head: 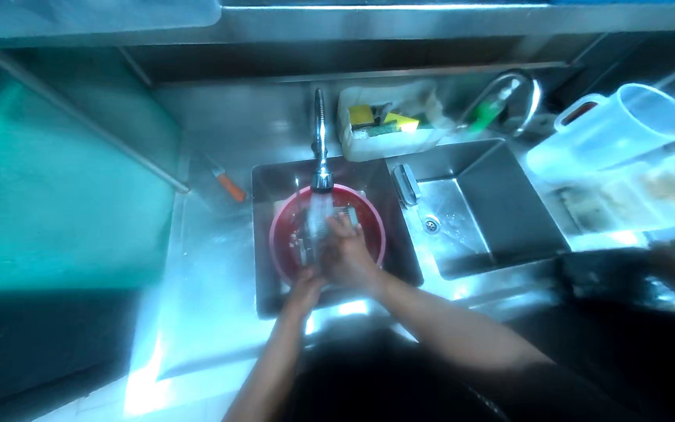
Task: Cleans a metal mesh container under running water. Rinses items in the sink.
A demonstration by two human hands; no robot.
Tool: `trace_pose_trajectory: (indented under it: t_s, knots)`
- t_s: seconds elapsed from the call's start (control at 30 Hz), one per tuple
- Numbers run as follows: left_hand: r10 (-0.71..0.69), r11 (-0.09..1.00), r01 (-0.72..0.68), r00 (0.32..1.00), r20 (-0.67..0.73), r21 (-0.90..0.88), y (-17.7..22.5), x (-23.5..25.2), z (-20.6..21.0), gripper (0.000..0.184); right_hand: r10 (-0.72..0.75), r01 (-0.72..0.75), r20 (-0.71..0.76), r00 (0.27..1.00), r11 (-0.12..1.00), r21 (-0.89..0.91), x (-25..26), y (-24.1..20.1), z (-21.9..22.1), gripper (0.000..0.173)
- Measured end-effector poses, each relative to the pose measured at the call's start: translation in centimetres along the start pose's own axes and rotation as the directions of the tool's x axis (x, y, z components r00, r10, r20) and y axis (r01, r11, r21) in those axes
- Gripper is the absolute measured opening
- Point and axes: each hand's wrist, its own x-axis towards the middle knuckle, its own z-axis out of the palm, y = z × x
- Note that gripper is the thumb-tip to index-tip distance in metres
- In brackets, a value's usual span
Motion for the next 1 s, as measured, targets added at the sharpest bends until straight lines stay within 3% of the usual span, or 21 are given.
trace_pose_trajectory:
  t_s: [0.23, 0.37, 0.53, 0.63, 0.73, 0.87, 1.0]
  knots:
    - [-0.004, 0.997, 0.003, 1.000, 0.006, 0.080, 0.9, -0.1, 0.3, 0.031, 0.053, -0.049, -0.071, 0.996, 0.997, 0.062, 1.1, 0.6, 0.7, 0.013]
    - [0.014, 0.999, -0.015, 1.000, 0.008, 0.048, 0.7, -0.2, 0.0, 0.033, -0.012, 0.013, -0.053, 0.999, 1.000, 0.024, 1.5, 0.4, 1.1, 0.048]
    - [0.045, 0.998, -0.047, 0.996, 0.071, 0.038, 0.7, -1.3, -0.6, 0.026, -0.037, 0.045, 0.050, 0.998, 0.987, -0.154, 5.3, 1.1, 0.4, 0.056]
    - [0.029, 0.992, -0.042, 0.994, 0.108, 0.122, 0.7, -2.1, -1.3, 0.023, 0.136, -0.098, 0.215, 0.967, 0.979, -0.179, 8.2, 0.8, -0.4, 0.065]
    - [0.022, 0.985, -0.046, 0.989, 0.145, 0.168, 0.1, -2.5, -1.8, 0.022, 0.302, -0.325, 0.387, 0.872, 0.946, -0.006, 10.3, -0.1, -0.8, 0.071]
    - [-0.007, 0.970, -0.033, 0.986, 0.164, 0.240, -0.7, -2.6, -1.4, 0.020, 0.150, -0.242, 0.559, 0.815, 0.966, 0.094, 11.6, -1.0, -0.3, 0.052]
    - [-0.051, 0.956, -0.006, 0.981, 0.185, 0.294, -1.2, -1.9, -0.3, 0.023, 0.207, -0.095, 0.590, 0.780, 0.972, -0.216, 11.2, -2.3, -2.8, 0.040]
